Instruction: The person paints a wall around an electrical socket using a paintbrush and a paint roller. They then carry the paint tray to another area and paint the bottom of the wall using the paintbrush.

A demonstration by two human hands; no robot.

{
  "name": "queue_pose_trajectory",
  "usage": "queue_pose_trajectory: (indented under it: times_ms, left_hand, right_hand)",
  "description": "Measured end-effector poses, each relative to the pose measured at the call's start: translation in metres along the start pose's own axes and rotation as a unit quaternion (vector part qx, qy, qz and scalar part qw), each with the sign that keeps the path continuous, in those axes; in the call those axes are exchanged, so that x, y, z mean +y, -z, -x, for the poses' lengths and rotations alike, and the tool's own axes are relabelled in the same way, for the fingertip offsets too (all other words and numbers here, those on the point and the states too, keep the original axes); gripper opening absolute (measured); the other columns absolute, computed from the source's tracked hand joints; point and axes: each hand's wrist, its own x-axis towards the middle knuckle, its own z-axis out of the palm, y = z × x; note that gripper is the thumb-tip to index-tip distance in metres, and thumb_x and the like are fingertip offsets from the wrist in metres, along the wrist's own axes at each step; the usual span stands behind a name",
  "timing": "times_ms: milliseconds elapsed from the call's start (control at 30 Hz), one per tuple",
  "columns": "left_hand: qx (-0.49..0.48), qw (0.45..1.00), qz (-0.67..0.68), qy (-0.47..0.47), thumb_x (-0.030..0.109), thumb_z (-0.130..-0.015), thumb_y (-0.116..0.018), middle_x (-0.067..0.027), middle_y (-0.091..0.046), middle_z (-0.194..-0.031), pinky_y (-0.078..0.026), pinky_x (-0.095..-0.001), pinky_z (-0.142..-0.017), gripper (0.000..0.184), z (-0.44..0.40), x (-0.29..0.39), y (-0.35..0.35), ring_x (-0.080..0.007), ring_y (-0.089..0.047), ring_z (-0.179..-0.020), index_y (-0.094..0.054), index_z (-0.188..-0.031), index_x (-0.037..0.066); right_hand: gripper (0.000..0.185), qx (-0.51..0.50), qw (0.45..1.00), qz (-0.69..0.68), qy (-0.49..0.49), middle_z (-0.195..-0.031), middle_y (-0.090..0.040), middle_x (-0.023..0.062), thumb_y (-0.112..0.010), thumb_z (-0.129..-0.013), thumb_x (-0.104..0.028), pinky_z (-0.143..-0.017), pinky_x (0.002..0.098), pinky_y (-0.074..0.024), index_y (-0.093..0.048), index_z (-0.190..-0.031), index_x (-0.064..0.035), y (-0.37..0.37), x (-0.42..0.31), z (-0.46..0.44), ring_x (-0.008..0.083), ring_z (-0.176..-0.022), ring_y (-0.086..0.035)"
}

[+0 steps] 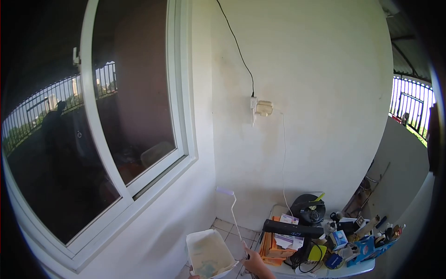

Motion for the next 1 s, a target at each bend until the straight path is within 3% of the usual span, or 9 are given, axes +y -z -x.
queue_pose_trajectory:
  times_ms: [133, 200, 233, 333, 433, 467, 533, 867, 1000]
  left_hand:
    - [0.004, 0.999, 0.02, -0.029, -0.004, -0.075, -0.053, -0.0111, -0.054, -0.109, -0.048, -0.0401, -0.083, 0.054, 0.03, -0.011, -0.021, -0.0275, -0.054, -0.101, -0.043, -0.127, 0.009]
    - [0.002, 0.999, 0.026, -0.04, -0.003, -0.075, -0.054, -0.0106, -0.054, -0.108, -0.048, -0.0396, -0.081, 0.052, 0.041, -0.02, -0.027, -0.0269, -0.054, -0.099, -0.044, -0.125, 0.009]
    - [0.0, 0.999, 0.029, -0.045, -0.003, -0.076, -0.054, -0.0104, -0.054, -0.107, -0.048, -0.0394, -0.081, 0.051, 0.047, -0.022, -0.029, -0.0266, -0.054, -0.098, -0.044, -0.125, 0.009]
    - [-0.001, 0.997, 0.037, -0.063, -0.001, -0.076, -0.054, -0.0097, -0.054, -0.105, -0.047, -0.0387, -0.079, 0.049, 0.062, -0.029, -0.034, -0.0257, -0.053, -0.096, -0.045, -0.123, 0.009]
    - [0.0, 0.995, 0.043, -0.086, 0.0, -0.077, -0.055, -0.0089, -0.053, -0.103, -0.047, -0.038, -0.078, 0.046, 0.078, -0.037, -0.028, -0.0248, -0.053, -0.094, -0.046, -0.121, 0.009]
    - [0.001, 0.995, 0.046, -0.092, 0.001, -0.077, -0.055, -0.0087, -0.053, -0.102, -0.047, -0.0378, -0.077, 0.045, 0.086, -0.038, -0.025, -0.0245, -0.053, -0.093, -0.046, -0.121, 0.009]
    - [0.002, 0.993, 0.053, -0.103, 0.002, -0.078, -0.055, -0.0082, -0.053, -0.1, -0.047, -0.0373, -0.076, 0.044, 0.097, -0.041, -0.022, -0.0239, -0.052, -0.091, -0.047, -0.12, 0.01]
    - [0.024, 0.988, 0.07, -0.132, 0.007, -0.08, -0.057, -0.0057, -0.051, -0.093, -0.045, -0.0349, -0.07, 0.035, 0.181, -0.059, 0.018, -0.0209, -0.051, -0.084, -0.049, -0.114, 0.01]
    - [0.036, 0.986, 0.08, -0.139, 0.009, -0.081, -0.058, -0.0048, -0.051, -0.09, -0.044, -0.034, -0.068, 0.032, 0.205, -0.075, 0.036, -0.0197, -0.05, -0.08, -0.05, -0.112, 0.01]
  right_hand:
    - [0.082, -0.104, 0.992, -0.052, -0.038, -0.071, -0.054, 0.003, -0.058, -0.086, -0.002, -0.047, 0.0266, -0.0422, -0.019, -0.156, -0.0186, 0.016, -0.028, 0.054, 0.0098, -0.048, -0.045]
    - [0.028, -0.076, 0.99, -0.119, 0.028, -0.063, -0.05, 0.0011, -0.062, -0.087, -0.015, -0.042, 0.0281, -0.0411, -0.045, -0.108, -0.0091, 0.0, 0.003, 0.063, 0.0105, -0.046, -0.045]
    - [0.019, -0.062, 0.984, -0.153, 0.061, -0.059, -0.048, 0.0001, -0.064, -0.088, -0.022, -0.04, 0.0289, -0.0406, -0.057, -0.084, -0.0043, -0.004, 0.004, 0.073, 0.0109, -0.045, -0.046]
    - [0.036, -0.076, 0.971, -0.211, 0.081, -0.049, -0.046, 0.0001, -0.065, -0.091, -0.022, -0.037, 0.0291, -0.0349, -0.051, -0.062, -0.0071, -0.011, 0.001, 0.093, 0.0113, -0.037, -0.043]
    - [0.032, -0.105, 0.958, -0.258, 0.072, -0.049, -0.044, -0.0005, -0.062, -0.089, -0.012, -0.033, 0.0285, -0.0357, -0.048, -0.061, -0.0096, -0.014, -0.001, 0.101, 0.0115, -0.035, -0.042]
    - [0.024, -0.149, 0.948, -0.273, 0.069, -0.055, -0.045, -0.0005, -0.059, -0.088, -0.006, -0.037, 0.0273, -0.0361, -0.037, -0.093, -0.0135, -0.012, 0.0, 0.101, 0.0104, -0.039, -0.041]
    - [0.085, -0.234, 0.923, -0.299, 0.063, -0.069, -0.047, -0.0003, -0.053, -0.087, 0.006, -0.045, 0.0249, -0.0369, -0.014, -0.157, -0.0214, -0.005, -0.004, 0.104, 0.0083, -0.049, -0.039]
    - [0.089, -0.166, 0.93, -0.317, 0.088, -0.064, -0.037, -0.0032, -0.049, -0.084, 0.016, -0.042, 0.0253, -0.0312, -0.013, -0.157, -0.0217, -0.037, -0.014, 0.179, 0.0074, -0.047, -0.032]
    - [0.092, -0.147, 0.924, -0.345, 0.08, -0.065, -0.041, -0.0018, -0.048, -0.081, 0.016, -0.045, 0.0245, -0.0326, -0.016, -0.156, -0.0255, -0.036, 0.001, 0.194, 0.0078, -0.049, -0.035]
